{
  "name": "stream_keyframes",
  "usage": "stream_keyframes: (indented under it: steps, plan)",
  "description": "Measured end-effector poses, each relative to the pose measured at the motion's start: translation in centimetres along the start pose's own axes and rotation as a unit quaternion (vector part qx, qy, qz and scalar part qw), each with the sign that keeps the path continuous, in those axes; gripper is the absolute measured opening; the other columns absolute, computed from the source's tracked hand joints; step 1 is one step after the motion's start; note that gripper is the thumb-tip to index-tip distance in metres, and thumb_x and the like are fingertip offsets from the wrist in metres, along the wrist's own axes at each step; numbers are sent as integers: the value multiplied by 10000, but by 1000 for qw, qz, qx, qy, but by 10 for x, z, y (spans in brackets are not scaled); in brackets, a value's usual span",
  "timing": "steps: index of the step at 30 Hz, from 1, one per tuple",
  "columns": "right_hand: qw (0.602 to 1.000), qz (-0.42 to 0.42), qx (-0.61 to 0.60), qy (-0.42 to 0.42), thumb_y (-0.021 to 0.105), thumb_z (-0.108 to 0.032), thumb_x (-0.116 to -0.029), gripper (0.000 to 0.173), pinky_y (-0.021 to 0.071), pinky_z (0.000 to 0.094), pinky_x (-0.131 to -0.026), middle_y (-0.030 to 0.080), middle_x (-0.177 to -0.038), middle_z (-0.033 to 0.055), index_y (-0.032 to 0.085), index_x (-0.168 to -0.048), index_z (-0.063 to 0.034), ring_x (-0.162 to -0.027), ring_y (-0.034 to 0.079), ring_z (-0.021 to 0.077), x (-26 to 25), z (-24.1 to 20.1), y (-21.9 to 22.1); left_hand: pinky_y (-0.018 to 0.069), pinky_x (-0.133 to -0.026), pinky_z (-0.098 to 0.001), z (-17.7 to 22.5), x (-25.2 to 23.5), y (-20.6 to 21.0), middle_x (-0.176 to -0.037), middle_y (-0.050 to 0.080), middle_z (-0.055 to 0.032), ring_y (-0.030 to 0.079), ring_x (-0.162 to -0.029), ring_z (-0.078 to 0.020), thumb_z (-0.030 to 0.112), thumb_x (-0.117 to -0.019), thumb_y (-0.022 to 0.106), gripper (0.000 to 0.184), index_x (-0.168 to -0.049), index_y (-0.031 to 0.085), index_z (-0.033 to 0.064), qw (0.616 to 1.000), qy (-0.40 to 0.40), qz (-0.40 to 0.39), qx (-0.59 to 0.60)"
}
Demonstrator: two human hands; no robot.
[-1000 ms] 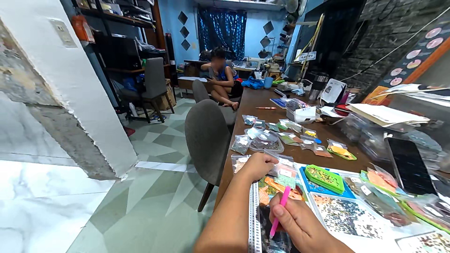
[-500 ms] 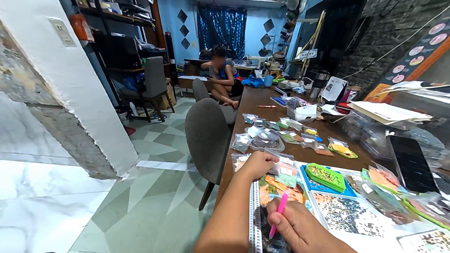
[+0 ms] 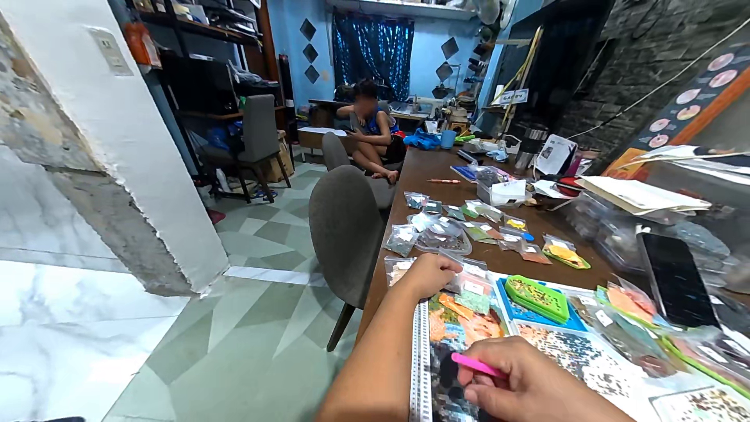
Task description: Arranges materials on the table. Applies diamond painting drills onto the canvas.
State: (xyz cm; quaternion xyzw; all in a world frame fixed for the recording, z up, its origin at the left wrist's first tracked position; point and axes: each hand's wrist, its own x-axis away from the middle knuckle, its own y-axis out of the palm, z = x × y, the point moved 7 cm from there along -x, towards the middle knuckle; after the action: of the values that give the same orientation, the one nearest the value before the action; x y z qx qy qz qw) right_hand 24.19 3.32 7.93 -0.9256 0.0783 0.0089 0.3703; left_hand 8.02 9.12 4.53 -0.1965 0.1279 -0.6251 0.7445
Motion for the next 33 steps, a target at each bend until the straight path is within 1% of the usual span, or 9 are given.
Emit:
stream_keyframes:
  steps: [3, 7, 10, 13, 17, 23, 25, 30, 33]
  plan:
    - [985, -80, -7, 155, 725, -190, -923, 155, 407, 261, -573, 554, -708, -11, 686, -983, -52, -603, 483, 58, -11, 12, 10, 506, -882, -398, 0, 1, 0, -1176, 686, -143, 639, -992, -206, 79, -1061, 508, 266, -1247, 691, 26, 1000, -1, -1, 4]
    - [963, -150, 23, 223, 754, -183, -916, 161, 414, 313, -598, 533, -716, 2, 658, -941, -58, -628, 490, 103, -29, 13, 21, 504, -852, -391, 0, 1, 0, -1143, 687, -145, 630, -955, -204, 74, -1059, 512, 260, -1236, 695, 24, 1000, -3, 3, 11]
    - [949, -189, 64, 245, 767, -177, -910, 164, 421, 359, -613, 544, -711, 20, 658, -920, -55, -641, 502, 134, -38, 12, 25, 505, -863, -398, 0, 2, 0, -1133, 692, -145, 636, -959, -208, 75, -1057, 517, 254, -1223, 702, 24, 1000, 0, 6, 8]
    - [930, -233, 91, 268, 765, -175, -921, 173, 433, 405, -655, 570, -756, 58, 669, -953, -34, -690, 517, 172, -45, 9, 26, 505, -884, -409, 0, 1, 0, -1148, 692, -146, 641, -986, -213, 77, -1058, 513, 257, -1226, 700, 25, 1000, 0, 4, 3]
    - [916, -270, 95, 280, 768, -153, -917, 169, 432, 397, -655, 581, -774, 64, 678, -984, -26, -694, 512, 163, -52, 10, 28, 509, -879, -427, 0, 1, 0, -1172, 688, -155, 644, -993, -233, 88, -1059, 509, 275, -1258, 690, 28, 1000, 0, 0, -6]
    - [896, -284, 157, 304, 762, -153, -919, 203, 464, 503, -752, 645, -898, 146, 693, -1036, -2, -827, 587, 264, -56, -2, 31, 503, -897, -428, 0, 3, 0, -1183, 687, -151, 642, -1022, -233, 76, -1059, 507, 271, -1248, 694, 25, 1000, 3, 5, 6]
    - [893, -283, 159, 313, 759, -165, -923, 212, 464, 506, -759, 643, -910, 146, 689, -1048, -8, -839, 588, 268, -54, -1, 31, 503, -923, -440, 0, 2, 0, -1198, 687, -147, 646, -1050, -237, 80, -1060, 502, 270, -1240, 697, 29, 1000, 2, 4, 7]
    - [884, -277, 167, 336, 763, -181, -916, 232, 465, 506, -744, 638, -914, 154, 686, -1048, -7, -841, 590, 275, -54, 0, 31, 503, -887, -405, 1, 3, -1, -1195, 679, -141, 635, -1009, -211, 84, -1063, 505, 266, -1243, 692, 27, 999, -3, 14, 49]
    - [884, -283, 171, 331, 753, -171, -924, 244, 464, 513, -756, 636, -949, 174, 678, -1071, 8, -867, 591, 290, -56, -2, 32, 501, -912, -395, -1, 4, -3, -1218, 668, -144, 631, -1031, -202, 93, -1065, 517, 259, -1253, 676, 12, 996, 1, 19, 88]
